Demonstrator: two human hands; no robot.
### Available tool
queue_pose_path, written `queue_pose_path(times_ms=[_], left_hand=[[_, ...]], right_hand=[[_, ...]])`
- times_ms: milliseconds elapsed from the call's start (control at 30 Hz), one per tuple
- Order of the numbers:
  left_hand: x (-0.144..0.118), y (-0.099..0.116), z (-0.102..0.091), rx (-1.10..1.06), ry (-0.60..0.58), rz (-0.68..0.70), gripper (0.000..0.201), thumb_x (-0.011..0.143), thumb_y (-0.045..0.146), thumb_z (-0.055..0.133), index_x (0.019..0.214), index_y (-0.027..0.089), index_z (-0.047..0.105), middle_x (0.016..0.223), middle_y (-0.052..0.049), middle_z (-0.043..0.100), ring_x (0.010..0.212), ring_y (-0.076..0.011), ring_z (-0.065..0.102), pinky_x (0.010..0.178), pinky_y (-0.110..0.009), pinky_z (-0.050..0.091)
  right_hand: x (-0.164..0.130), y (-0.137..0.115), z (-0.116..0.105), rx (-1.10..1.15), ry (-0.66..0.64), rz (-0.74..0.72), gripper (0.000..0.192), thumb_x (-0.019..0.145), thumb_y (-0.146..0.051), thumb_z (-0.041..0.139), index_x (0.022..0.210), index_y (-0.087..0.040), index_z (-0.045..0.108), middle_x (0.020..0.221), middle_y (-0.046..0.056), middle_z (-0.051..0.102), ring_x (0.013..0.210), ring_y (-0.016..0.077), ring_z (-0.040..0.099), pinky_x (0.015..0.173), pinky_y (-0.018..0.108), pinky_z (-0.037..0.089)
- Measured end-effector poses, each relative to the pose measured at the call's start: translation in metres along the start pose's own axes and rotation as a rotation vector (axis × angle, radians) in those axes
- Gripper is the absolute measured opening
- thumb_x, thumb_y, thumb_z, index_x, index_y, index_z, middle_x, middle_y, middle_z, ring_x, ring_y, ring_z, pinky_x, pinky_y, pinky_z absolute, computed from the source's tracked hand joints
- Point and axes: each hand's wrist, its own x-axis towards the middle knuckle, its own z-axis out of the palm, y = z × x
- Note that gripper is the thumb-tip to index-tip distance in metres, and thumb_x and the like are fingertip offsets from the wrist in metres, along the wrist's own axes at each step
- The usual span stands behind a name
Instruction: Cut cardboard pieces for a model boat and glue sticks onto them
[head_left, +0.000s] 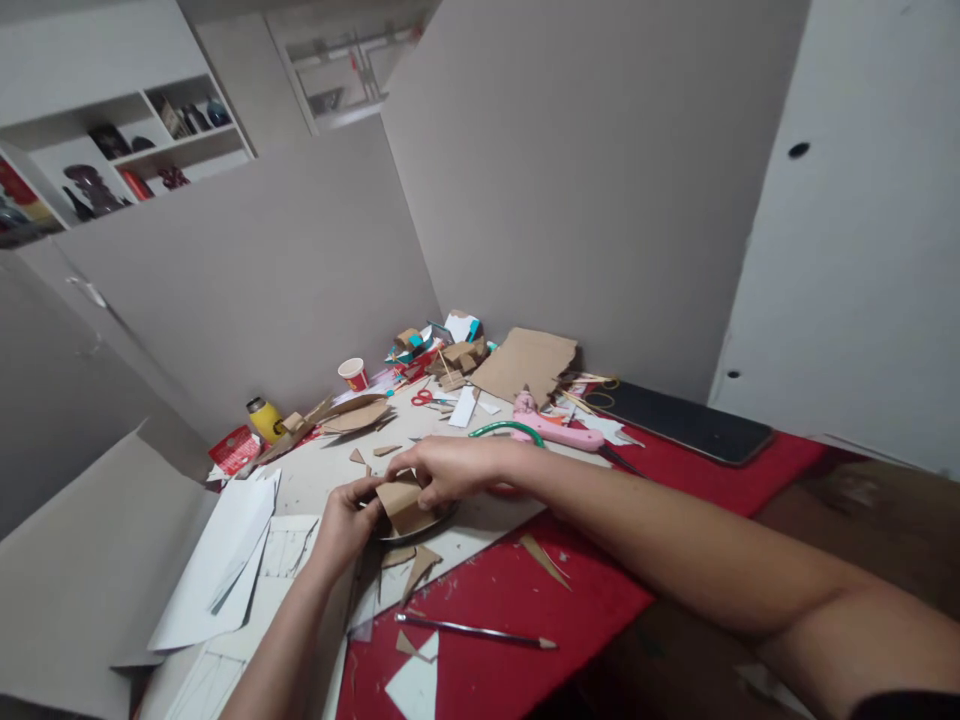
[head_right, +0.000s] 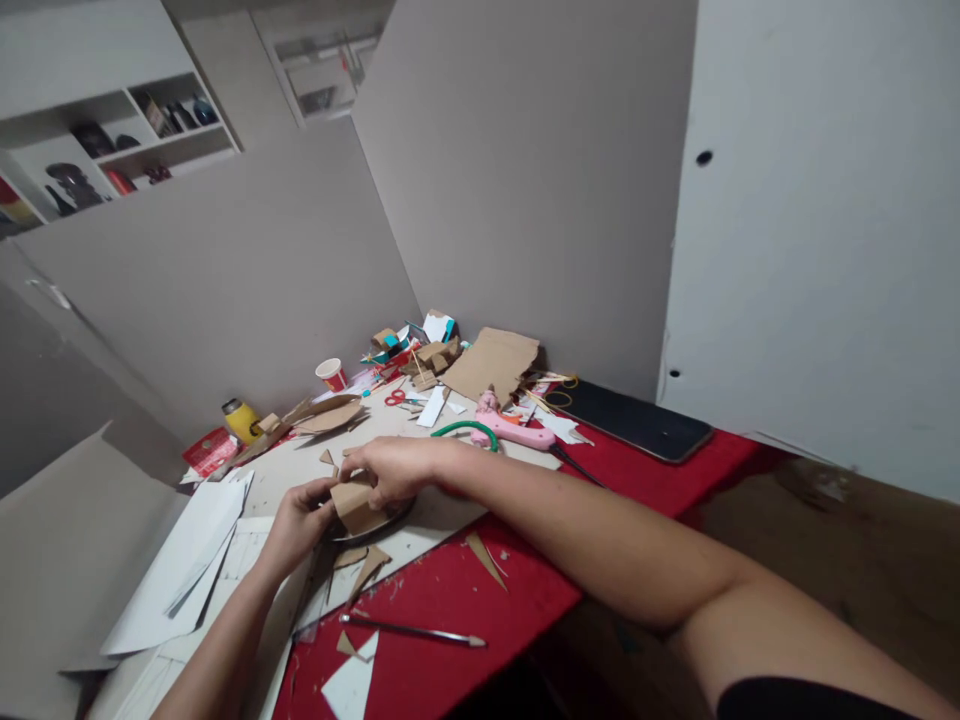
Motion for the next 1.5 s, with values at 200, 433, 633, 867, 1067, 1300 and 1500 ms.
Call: queue_pose_path(times_ms=[200,433,633,867,1067,1300,1500], left_hand=[[-0.001,0.000,-0.001,0.015,-0.005,-0.024,0.024,0.069,0.024,0.067,0.090,0.017,0.076,0.077,-0.004,0.074,0.075,-0.0224,0.065,0.067,-0.029,0.052],[-0.001,0.001,0.000,0.058,0.016,-0.013,0.023,0.069,0.023,0.067,0.090,0.017,0.075,0.073,-0.003,0.073,0.068,-0.0191,0.064,0.063,-0.027,0.049],[0.001,-0.004,-0.002,0.089,0.016,0.013,0.024,0.071,0.021,0.066,0.093,0.017,0.075,0.078,-0.003,0.073,0.075,-0.0204,0.064,0.069,-0.028,0.049],[0.000,-0.007,-0.001,0.128,-0.026,0.004,0.028,0.072,0.020,0.063,0.097,0.014,0.074,0.075,-0.003,0.071,0.068,-0.0172,0.061,0.063,-0.024,0.047],[0.000,-0.002,0.001,0.165,-0.052,-0.001,0.030,0.073,0.018,0.060,0.099,0.015,0.073,0.076,-0.002,0.072,0.070,-0.0176,0.062,0.063,-0.024,0.048],[-0.002,0.002,0.002,0.181,-0.075,0.008,0.030,0.073,0.019,0.061,0.100,0.015,0.073,0.077,-0.002,0.072,0.069,-0.0171,0.062,0.062,-0.023,0.047],[-0.003,0.003,0.003,0.165,-0.129,0.019,0.031,0.073,0.015,0.057,0.099,0.014,0.073,0.075,-0.003,0.073,0.068,-0.0178,0.064,0.059,-0.023,0.048]], right_hand=[[0.001,0.003,0.001,0.044,-0.054,0.043,0.056,0.074,-0.014,0.062,0.128,-0.018,0.050,0.077,0.000,0.064,0.058,0.0110,0.054,0.057,0.022,0.037],[0.001,0.007,0.001,-0.068,0.016,-0.027,0.052,0.072,-0.014,0.063,0.124,-0.015,0.054,0.084,0.004,0.064,0.066,0.0139,0.053,0.057,0.023,0.034],[0.000,0.006,0.002,-0.097,0.024,-0.043,0.048,0.069,-0.012,0.064,0.117,-0.014,0.058,0.086,0.004,0.064,0.066,0.0142,0.051,0.056,0.023,0.033],[0.000,0.004,0.003,-0.136,0.028,-0.072,0.045,0.071,-0.010,0.063,0.115,-0.012,0.058,0.097,0.007,0.063,0.072,0.0152,0.053,0.058,0.023,0.033],[-0.001,0.003,0.003,-0.115,0.022,-0.050,0.047,0.071,-0.008,0.064,0.117,-0.011,0.056,0.099,0.009,0.063,0.075,0.0161,0.053,0.060,0.024,0.035],[-0.001,0.004,0.003,-0.057,0.011,-0.038,0.049,0.071,-0.005,0.065,0.118,-0.013,0.056,0.090,0.004,0.064,0.067,0.0132,0.052,0.061,0.024,0.035],[0.001,0.005,0.006,-0.066,0.040,-0.053,0.048,0.068,-0.005,0.067,0.113,-0.015,0.057,0.090,0.004,0.063,0.068,0.0133,0.052,0.058,0.023,0.035]])
